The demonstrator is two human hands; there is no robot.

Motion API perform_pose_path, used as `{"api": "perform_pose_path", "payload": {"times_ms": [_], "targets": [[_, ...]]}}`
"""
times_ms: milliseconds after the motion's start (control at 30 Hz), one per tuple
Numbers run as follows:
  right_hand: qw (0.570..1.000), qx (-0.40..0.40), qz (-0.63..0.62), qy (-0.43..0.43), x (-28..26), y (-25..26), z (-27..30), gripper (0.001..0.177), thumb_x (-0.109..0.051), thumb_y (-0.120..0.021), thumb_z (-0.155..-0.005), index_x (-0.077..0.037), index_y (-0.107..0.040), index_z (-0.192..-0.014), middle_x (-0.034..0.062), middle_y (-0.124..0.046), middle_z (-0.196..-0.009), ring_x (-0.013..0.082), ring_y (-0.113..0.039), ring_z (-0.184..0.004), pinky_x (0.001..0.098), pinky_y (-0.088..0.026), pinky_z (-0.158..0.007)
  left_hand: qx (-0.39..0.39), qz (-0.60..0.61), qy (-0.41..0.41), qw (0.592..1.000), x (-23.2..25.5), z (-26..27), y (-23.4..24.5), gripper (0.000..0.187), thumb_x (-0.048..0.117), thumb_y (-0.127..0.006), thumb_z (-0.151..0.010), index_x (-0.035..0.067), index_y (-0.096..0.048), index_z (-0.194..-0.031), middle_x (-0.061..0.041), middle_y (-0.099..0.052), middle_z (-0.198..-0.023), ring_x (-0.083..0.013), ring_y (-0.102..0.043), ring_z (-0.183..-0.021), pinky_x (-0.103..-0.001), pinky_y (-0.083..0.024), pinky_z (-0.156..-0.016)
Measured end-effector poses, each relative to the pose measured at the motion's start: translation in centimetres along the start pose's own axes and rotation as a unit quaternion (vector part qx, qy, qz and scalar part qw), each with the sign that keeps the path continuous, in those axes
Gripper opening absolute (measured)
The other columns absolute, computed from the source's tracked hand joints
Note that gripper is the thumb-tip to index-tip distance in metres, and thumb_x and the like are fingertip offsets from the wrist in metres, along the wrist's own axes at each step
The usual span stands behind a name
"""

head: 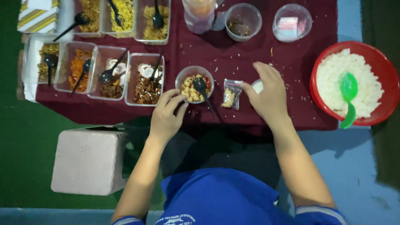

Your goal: Portioning various food toppings into small plastic bags using spoons

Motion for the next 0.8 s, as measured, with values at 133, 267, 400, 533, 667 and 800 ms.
{"api": "perform_pose_path", "payload": {"times_ms": [133, 267, 400, 533, 667, 800], "targets": [[0.994, 0.048, -0.016, 0.095, -1.4, -2.5, -6.7, 0.044, -0.023, -0.085, -0.095, 0.0, -0.071, -0.13, 0.0179, -0.073, -0.115, 0.038, -0.069, -0.108, 0.0475, -0.053, -0.097, 0.019, 0.004, -0.003, 1.0, 0.8, -0.5, 1.3, 0.016, 0.014, -0.082, -0.091, 0.01, -0.076, -0.105, -0.01, -0.068, -0.112, -0.0318, -0.071, -0.104, -0.04, -0.06, -0.091], [0.994, 0.055, -0.002, 0.093, -3.2, -4.9, -14.2, 0.024, -0.015, -0.079, -0.096, -0.001, -0.077, -0.116, 0.0125, -0.079, -0.107, 0.0302, -0.071, -0.096, 0.0423, -0.054, -0.086, -0.006, 0.071, 0.002, 0.997, 2.1, -1.4, 3.1, 0.011, 0.004, -0.073, -0.095, -0.001, -0.072, -0.105, -0.017, -0.066, -0.109, -0.0326, -0.065, -0.099, -0.042, -0.054, -0.093], [0.995, 0.055, 0.054, 0.061, -2.0, -8.8, -19.6, 0.029, -0.025, -0.081, -0.093, -0.004, -0.078, -0.113, 0.0083, -0.077, -0.101, 0.0279, -0.062, -0.088, 0.0395, -0.05, -0.077, -0.002, 0.086, 0.001, 0.996, 1.9, -1.0, 3.7, 0.009, 0.005, -0.074, -0.094, -0.001, -0.072, -0.102, -0.017, -0.067, -0.107, -0.0324, -0.067, -0.099, -0.042, -0.055, -0.092], [0.985, 0.081, 0.098, 0.119, -0.5, -11.6, -22.7, 0.033, -0.036, -0.09, -0.087, -0.01, -0.081, -0.107, 0.0074, -0.077, -0.1, 0.029, -0.062, -0.085, 0.0398, -0.047, -0.077, 0.003, 0.092, 0.017, 0.996, 1.4, -0.6, 4.4, 0.009, 0.004, -0.074, -0.094, -0.001, -0.071, -0.1, -0.017, -0.068, -0.106, -0.0327, -0.067, -0.098, -0.041, -0.055, -0.092], [0.995, 0.072, 0.032, 0.057, 0.3, -12.3, -23.7, 0.008, -0.021, -0.078, -0.089, -0.017, -0.084, -0.089, 0.0, -0.075, -0.086, 0.0238, -0.059, -0.077, 0.0394, -0.045, -0.072, 0.004, 0.097, 0.043, 0.994, 0.4, -0.1, 4.6, 0.009, 0.004, -0.075, -0.092, 0.001, -0.072, -0.1, -0.015, -0.068, -0.104, -0.0305, -0.067, -0.098, -0.041, -0.056, -0.093], [0.984, 0.117, -0.126, -0.051, 1.6, -11.1, -23.9, 0.012, -0.016, -0.072, -0.097, -0.016, -0.081, -0.09, -0.0049, -0.077, -0.083, 0.0075, -0.065, -0.075, 0.0278, -0.05, -0.067, -0.003, 0.1, 0.056, 0.993, -0.1, 0.1, 4.5, 0.011, 0.005, -0.076, -0.092, 0.002, -0.073, -0.102, -0.014, -0.068, -0.104, -0.0295, -0.067, -0.096, -0.04, -0.055, -0.092]]}}
Point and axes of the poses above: each hand's wrist, its own z-axis away from the middle knuckle, its own y-axis out of the back of the hand, x = y × z, the point moved 4 cm from there along -z, towards the middle knuckle
